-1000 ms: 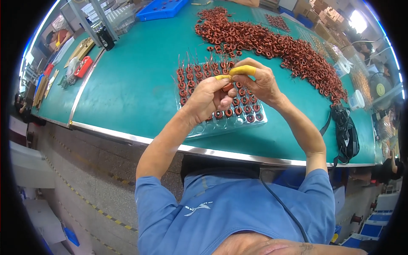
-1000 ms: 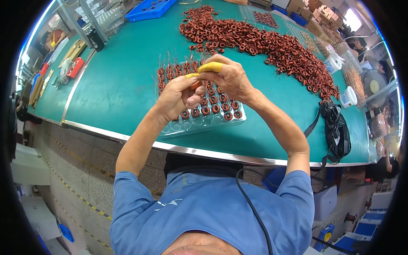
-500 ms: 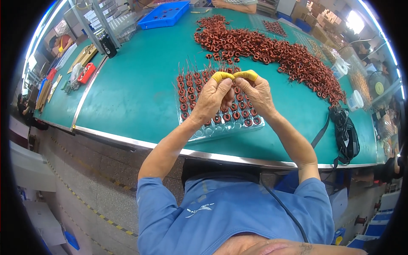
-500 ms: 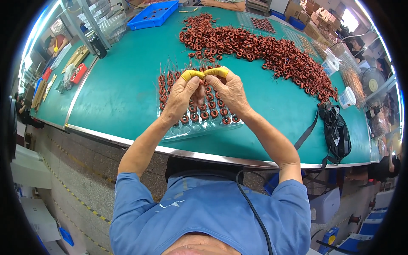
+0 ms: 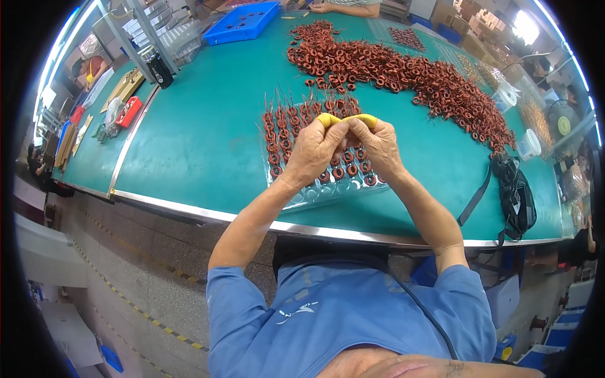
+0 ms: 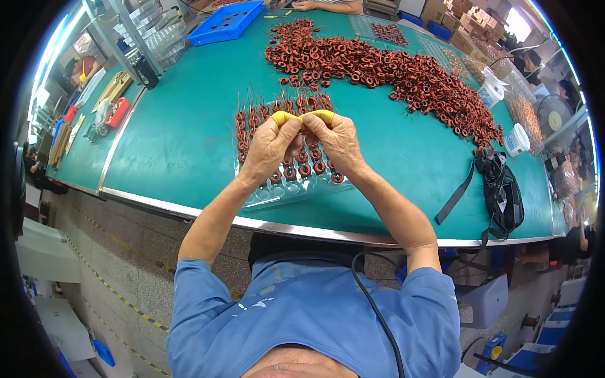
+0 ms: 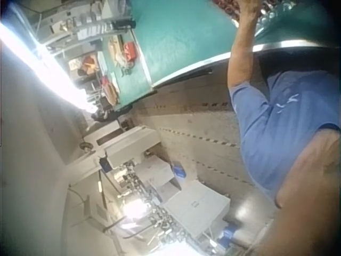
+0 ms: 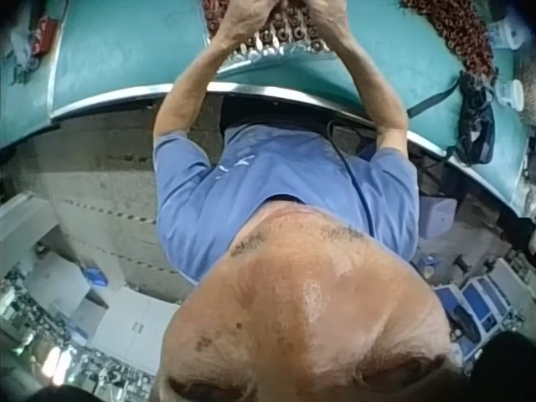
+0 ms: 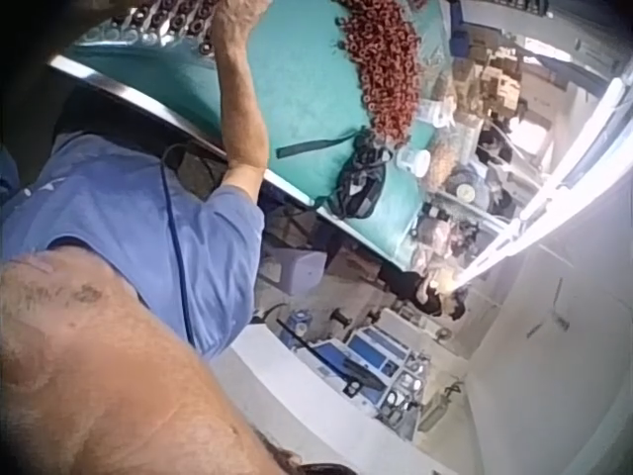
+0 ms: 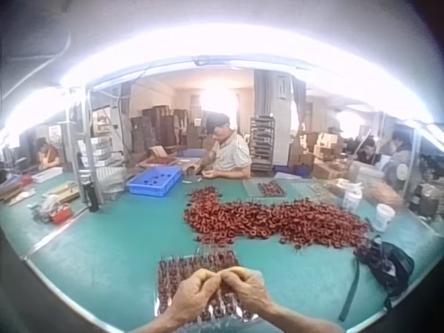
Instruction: The person is manually assembling small copper coils by placing them into a plastic grid tray at a factory workbench.
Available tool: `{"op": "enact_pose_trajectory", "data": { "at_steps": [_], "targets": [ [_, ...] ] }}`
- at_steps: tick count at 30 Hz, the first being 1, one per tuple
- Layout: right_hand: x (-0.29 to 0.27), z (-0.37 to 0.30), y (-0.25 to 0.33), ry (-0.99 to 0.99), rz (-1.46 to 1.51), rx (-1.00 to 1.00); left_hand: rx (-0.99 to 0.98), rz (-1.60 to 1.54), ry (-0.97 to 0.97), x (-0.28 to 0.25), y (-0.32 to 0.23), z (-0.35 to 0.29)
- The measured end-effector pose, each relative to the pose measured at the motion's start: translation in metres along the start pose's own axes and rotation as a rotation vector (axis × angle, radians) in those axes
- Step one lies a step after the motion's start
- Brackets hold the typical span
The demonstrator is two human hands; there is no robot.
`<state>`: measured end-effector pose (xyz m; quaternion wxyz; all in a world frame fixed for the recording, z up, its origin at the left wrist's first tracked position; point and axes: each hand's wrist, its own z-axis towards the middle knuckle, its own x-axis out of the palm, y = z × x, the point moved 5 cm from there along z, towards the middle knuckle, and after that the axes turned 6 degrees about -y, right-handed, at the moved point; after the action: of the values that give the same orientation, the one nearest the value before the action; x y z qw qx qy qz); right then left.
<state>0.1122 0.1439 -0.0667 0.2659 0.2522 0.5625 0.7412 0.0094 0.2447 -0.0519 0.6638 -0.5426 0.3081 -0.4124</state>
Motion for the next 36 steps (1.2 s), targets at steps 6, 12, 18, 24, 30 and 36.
{"op": "enact_pose_trajectory", "data": {
  "at_steps": [6,12,18,24,30,36],
  "targets": [
    [-0.014,0.001,0.006,-0.122,-0.111,-0.132,0.067,0.142,0.077,0.012,-0.010,-0.003],
    [-0.005,-0.016,0.057,-0.300,-0.826,-0.855,0.169,0.280,-0.053,0.004,-0.009,0.003],
    [0.000,-0.024,0.072,-0.276,-0.879,-1.065,-0.007,-0.155,0.118,0.008,-0.010,0.011],
    [-0.003,-0.009,0.070,-0.309,-0.518,-0.535,0.009,-0.307,-0.059,0.011,-0.013,0.009],
    [-0.006,-0.007,0.069,-0.326,-0.597,-0.630,0.076,0.007,-0.084,0.011,-0.015,0.015],
    [-0.010,0.022,0.008,-0.219,0.072,-0.046,0.046,-0.100,-0.118,0.010,-0.003,0.018]
  ]
}}
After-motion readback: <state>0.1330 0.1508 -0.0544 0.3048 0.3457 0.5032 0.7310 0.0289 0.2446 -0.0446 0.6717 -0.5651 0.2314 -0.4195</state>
